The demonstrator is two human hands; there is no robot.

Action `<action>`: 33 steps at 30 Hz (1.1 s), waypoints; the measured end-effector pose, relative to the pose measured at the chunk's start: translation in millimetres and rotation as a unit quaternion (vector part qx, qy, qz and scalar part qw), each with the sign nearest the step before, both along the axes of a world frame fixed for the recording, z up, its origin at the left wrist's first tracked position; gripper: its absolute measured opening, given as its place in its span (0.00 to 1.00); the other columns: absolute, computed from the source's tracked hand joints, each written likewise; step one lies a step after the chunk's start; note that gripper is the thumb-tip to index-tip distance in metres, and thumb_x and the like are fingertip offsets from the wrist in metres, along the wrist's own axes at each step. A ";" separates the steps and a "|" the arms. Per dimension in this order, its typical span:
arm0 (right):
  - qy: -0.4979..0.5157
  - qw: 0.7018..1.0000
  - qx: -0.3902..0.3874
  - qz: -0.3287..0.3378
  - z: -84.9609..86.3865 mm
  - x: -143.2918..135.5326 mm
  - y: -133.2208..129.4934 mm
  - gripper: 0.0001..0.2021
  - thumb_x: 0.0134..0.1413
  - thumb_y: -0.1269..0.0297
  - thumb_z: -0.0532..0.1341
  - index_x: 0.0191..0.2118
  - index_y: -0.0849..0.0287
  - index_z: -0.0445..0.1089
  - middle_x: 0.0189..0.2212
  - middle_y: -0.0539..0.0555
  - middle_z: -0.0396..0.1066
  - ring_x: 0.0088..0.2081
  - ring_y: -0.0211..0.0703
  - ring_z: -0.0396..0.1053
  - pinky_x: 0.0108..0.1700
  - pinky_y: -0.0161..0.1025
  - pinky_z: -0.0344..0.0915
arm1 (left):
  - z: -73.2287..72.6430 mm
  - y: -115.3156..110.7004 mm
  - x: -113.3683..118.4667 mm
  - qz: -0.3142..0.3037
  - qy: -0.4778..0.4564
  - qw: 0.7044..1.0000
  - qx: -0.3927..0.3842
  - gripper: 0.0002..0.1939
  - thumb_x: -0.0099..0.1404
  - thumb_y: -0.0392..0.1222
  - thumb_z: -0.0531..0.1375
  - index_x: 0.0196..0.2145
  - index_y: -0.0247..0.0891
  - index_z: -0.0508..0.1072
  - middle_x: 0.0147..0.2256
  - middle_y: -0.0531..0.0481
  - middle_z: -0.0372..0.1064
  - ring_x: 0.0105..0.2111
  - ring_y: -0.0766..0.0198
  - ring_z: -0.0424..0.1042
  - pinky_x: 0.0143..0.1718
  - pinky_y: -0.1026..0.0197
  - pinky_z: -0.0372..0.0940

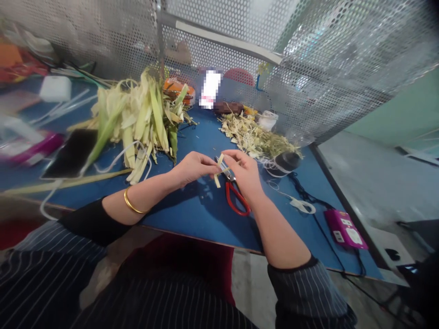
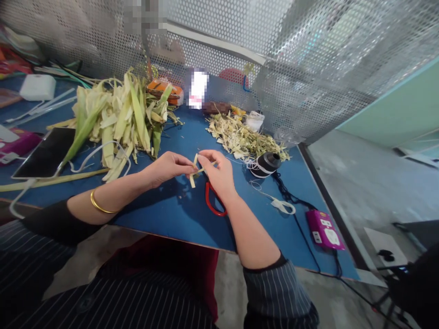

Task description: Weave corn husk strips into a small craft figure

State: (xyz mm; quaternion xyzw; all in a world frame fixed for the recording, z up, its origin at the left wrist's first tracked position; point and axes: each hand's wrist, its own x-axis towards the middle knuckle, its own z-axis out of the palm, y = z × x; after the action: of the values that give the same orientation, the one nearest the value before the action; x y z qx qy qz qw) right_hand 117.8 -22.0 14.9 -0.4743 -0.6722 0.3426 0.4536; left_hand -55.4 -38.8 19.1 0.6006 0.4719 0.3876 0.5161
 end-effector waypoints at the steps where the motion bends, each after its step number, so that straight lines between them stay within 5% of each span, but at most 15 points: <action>1: -0.009 1.000 -0.001 0.025 2.9 0.8 -1.0 0.11 0.50 0.56 0.63 0.36 0.56 0.75 0.36 0.53 0.75 0.39 0.42 0.71 0.43 0.40 0.65 | -1.1 0.5 -0.4 -0.003 0.002 1.000 0.007 0.09 0.53 0.45 0.65 0.25 0.37 0.81 0.23 0.48 0.73 0.25 0.65 0.67 0.30 0.62 0.60; 5: -0.003 0.996 -0.012 0.090 9.4 0.2 -5.9 0.09 0.50 0.57 0.64 0.33 0.56 0.76 0.34 0.51 0.76 0.39 0.42 0.71 0.44 0.40 0.64 | -4.0 2.4 -1.2 -0.007 -0.006 1.000 0.015 0.09 0.52 0.46 0.66 0.26 0.38 0.81 0.23 0.49 0.73 0.25 0.65 0.67 0.29 0.62 0.60; 10: -0.023 1.000 0.011 0.010 4.8 -4.3 -6.5 0.07 0.49 0.62 0.63 0.25 0.57 0.73 0.25 0.49 0.73 0.29 0.38 0.68 0.37 0.38 0.63 | -2.1 1.2 -1.9 -0.076 0.012 0.997 0.013 0.07 0.51 0.42 0.66 0.24 0.36 0.80 0.22 0.51 0.71 0.23 0.68 0.63 0.27 0.63 0.56; 16: -0.047 0.996 0.050 -0.054 -2.4 -7.8 -9.2 0.08 0.49 0.60 0.63 0.24 0.57 0.71 0.26 0.49 0.72 0.30 0.39 0.67 0.37 0.38 0.62 | 0.7 0.6 -5.4 -0.130 0.074 0.986 0.068 0.10 0.52 0.46 0.65 0.21 0.37 0.78 0.18 0.54 0.66 0.19 0.71 0.58 0.22 0.65 0.50; 21: -0.046 0.996 0.044 -0.059 -5.8 -9.7 -11.2 0.08 0.50 0.61 0.62 0.24 0.57 0.71 0.26 0.49 0.72 0.31 0.40 0.67 0.38 0.38 0.62 | 1.1 0.7 -6.9 -0.159 0.120 0.973 0.113 0.11 0.56 0.44 0.62 0.22 0.37 0.78 0.21 0.52 0.70 0.22 0.69 0.63 0.24 0.66 0.53; 26: -0.006 0.998 0.041 -0.054 -3.2 -3.0 -2.9 0.12 0.55 0.55 0.59 0.35 0.57 0.74 0.33 0.52 0.74 0.36 0.42 0.69 0.42 0.41 0.64 | -1.5 0.9 -0.3 -0.070 0.023 0.996 0.047 0.11 0.55 0.47 0.64 0.22 0.36 0.78 0.20 0.50 0.70 0.20 0.70 0.61 0.22 0.65 0.54; 29: 0.001 0.985 0.123 -0.117 4.4 0.6 -5.7 0.14 0.58 0.55 0.57 0.43 0.56 0.71 0.43 0.56 0.73 0.44 0.45 0.69 0.49 0.44 0.63 | 0.6 3.2 1.6 0.021 -0.063 0.998 -0.019 0.13 0.54 0.49 0.65 0.24 0.36 0.78 0.23 0.47 0.72 0.20 0.69 0.64 0.23 0.65 0.57; 33: -0.114 0.953 0.243 -0.140 10.3 -4.8 -24.8 0.09 0.59 0.58 0.57 0.32 0.55 0.71 0.33 0.55 0.73 0.39 0.46 0.69 0.48 0.44 0.60 | 4.7 5.9 -0.3 0.063 -0.193 0.974 -0.105 0.12 0.58 0.47 0.62 0.30 0.36 0.79 0.31 0.43 0.77 0.28 0.66 0.72 0.30 0.64 0.64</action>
State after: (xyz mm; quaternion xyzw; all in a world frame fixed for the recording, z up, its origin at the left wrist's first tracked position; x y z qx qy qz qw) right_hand 113.0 -46.9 25.2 -0.4745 -0.7097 0.0455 0.5188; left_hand -55.7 -32.8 23.7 0.4260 0.4386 0.4764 0.6318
